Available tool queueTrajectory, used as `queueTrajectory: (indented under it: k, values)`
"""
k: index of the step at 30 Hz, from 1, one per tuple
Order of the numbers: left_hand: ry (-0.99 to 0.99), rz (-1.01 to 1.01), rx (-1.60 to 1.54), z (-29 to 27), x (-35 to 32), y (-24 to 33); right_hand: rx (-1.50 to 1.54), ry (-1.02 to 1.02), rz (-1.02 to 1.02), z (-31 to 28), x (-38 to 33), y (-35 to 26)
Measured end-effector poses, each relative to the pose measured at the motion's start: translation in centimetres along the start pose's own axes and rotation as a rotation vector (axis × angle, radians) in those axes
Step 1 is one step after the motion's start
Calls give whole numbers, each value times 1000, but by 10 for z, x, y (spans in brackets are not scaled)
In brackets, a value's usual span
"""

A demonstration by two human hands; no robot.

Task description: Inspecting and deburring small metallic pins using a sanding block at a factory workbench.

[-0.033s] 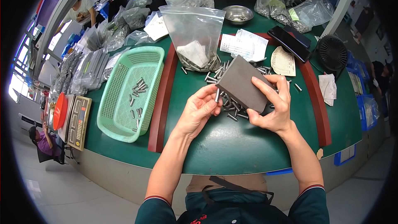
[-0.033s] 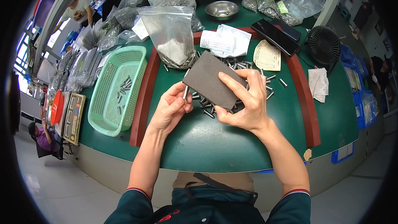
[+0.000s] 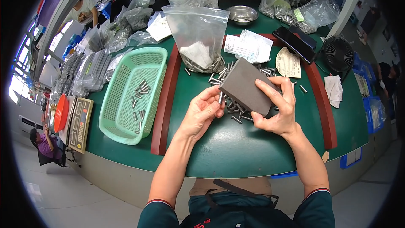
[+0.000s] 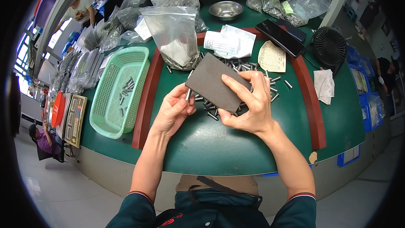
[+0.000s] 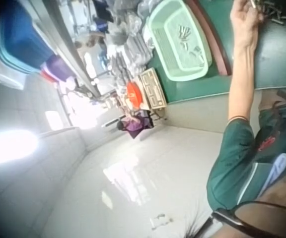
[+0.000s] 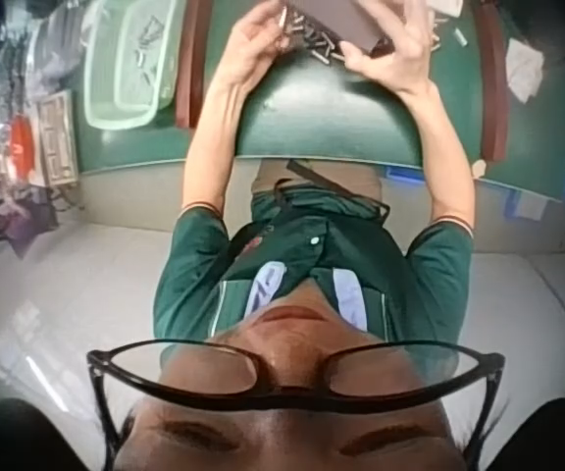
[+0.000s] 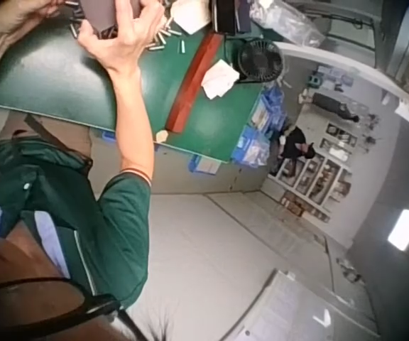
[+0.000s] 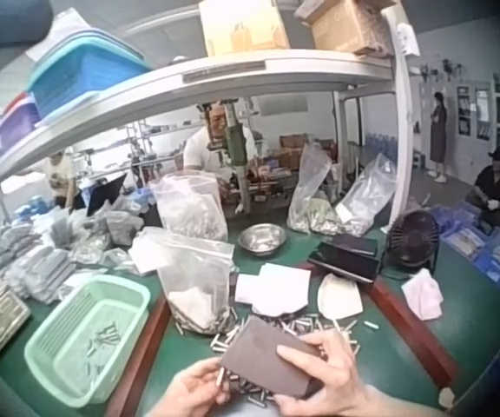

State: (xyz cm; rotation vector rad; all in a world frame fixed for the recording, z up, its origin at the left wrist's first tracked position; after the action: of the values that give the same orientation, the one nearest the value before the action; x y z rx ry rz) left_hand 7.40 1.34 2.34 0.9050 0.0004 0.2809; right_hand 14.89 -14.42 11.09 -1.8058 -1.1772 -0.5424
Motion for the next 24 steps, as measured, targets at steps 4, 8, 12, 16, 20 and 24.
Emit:
queueTrajectory:
  k: [4,8,12,16,20,24]
  values:
    - [18,-1,62,-2,0,-6,-15,-101,-72,8,-1,-9]
    - [-24,-8,101,12,1,-14,36,-17,-32,11,8,-16]
    - [4,91,103,5,-2,7,3,-101,-70,15,2,-19]
    - [-27,49,146,19,0,-10,78,43,-28,4,7,-18]
    - [44,141,133,7,-3,8,70,-17,-44,5,-2,-16]
    - [-11,119,130,21,-2,-4,74,20,-34,3,6,-21]
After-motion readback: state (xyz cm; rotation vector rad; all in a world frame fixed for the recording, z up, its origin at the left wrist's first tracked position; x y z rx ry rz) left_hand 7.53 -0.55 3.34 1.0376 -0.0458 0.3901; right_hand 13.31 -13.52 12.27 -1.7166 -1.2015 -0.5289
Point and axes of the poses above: each hand's wrist, its own x-axis towards the middle knuckle, its own z-axis out of the palm, y = z × x, the point moved 9 cm from there along x, towards the middle knuckle, and after that the axes turned 5 degrees about z, right-handed, at the moved point
